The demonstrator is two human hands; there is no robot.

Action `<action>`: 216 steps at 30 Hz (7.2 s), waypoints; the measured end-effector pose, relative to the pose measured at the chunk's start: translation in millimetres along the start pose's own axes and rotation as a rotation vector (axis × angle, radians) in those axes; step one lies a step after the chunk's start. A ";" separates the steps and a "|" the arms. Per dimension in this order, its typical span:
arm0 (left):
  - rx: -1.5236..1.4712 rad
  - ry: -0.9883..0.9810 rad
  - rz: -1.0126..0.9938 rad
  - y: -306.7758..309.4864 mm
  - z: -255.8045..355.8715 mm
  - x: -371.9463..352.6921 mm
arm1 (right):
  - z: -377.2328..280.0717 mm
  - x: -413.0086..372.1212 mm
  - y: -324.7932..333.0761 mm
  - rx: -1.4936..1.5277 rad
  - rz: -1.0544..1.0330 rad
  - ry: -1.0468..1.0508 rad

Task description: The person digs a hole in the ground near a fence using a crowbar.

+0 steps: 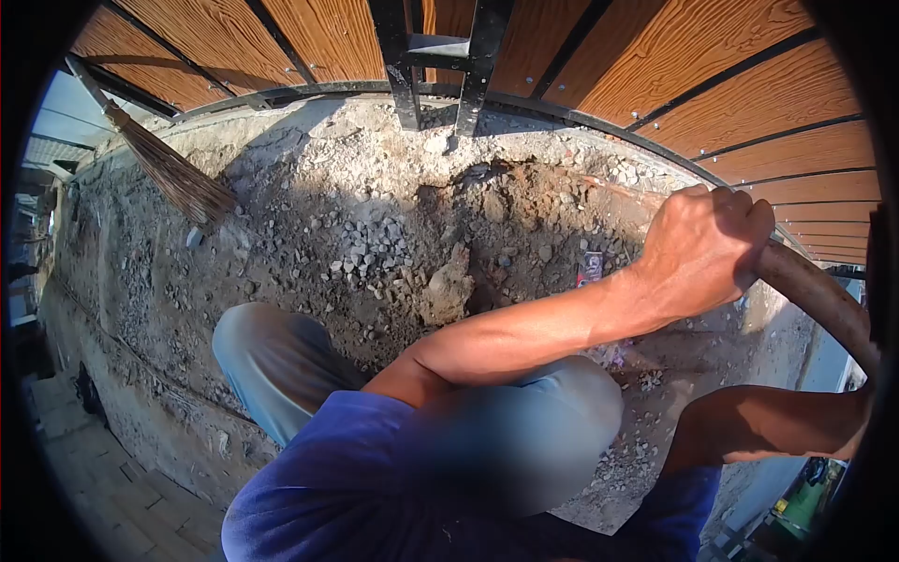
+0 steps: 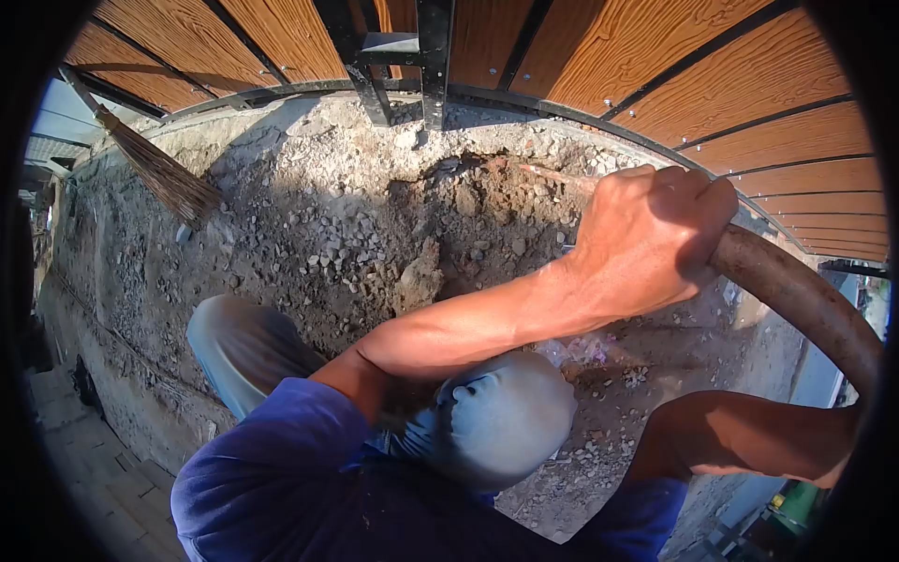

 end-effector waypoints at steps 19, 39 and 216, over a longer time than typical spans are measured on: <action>0.246 0.500 -0.329 -11.0 -189.3 -231.7 | 286.8 -255.3 -69.3 0.138 0.366 -0.366; 0.066 0.495 -0.311 -7.5 -233.5 -175.2 | 320.0 -218.9 -73.7 0.018 0.129 -0.337; 0.244 0.051 0.319 186.5 -39.3 -89.5 | 163.9 38.1 -214.8 0.267 -0.408 -0.150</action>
Point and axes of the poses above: each hand's wrist, its own x-axis towards the middle knuckle, its own y-axis out of the back of the hand, z = x × y, the point moved 8 cm from there along x, towards the middle knuckle, and after that the axes turned 14 degrees about -z, right-handed, at the moved point
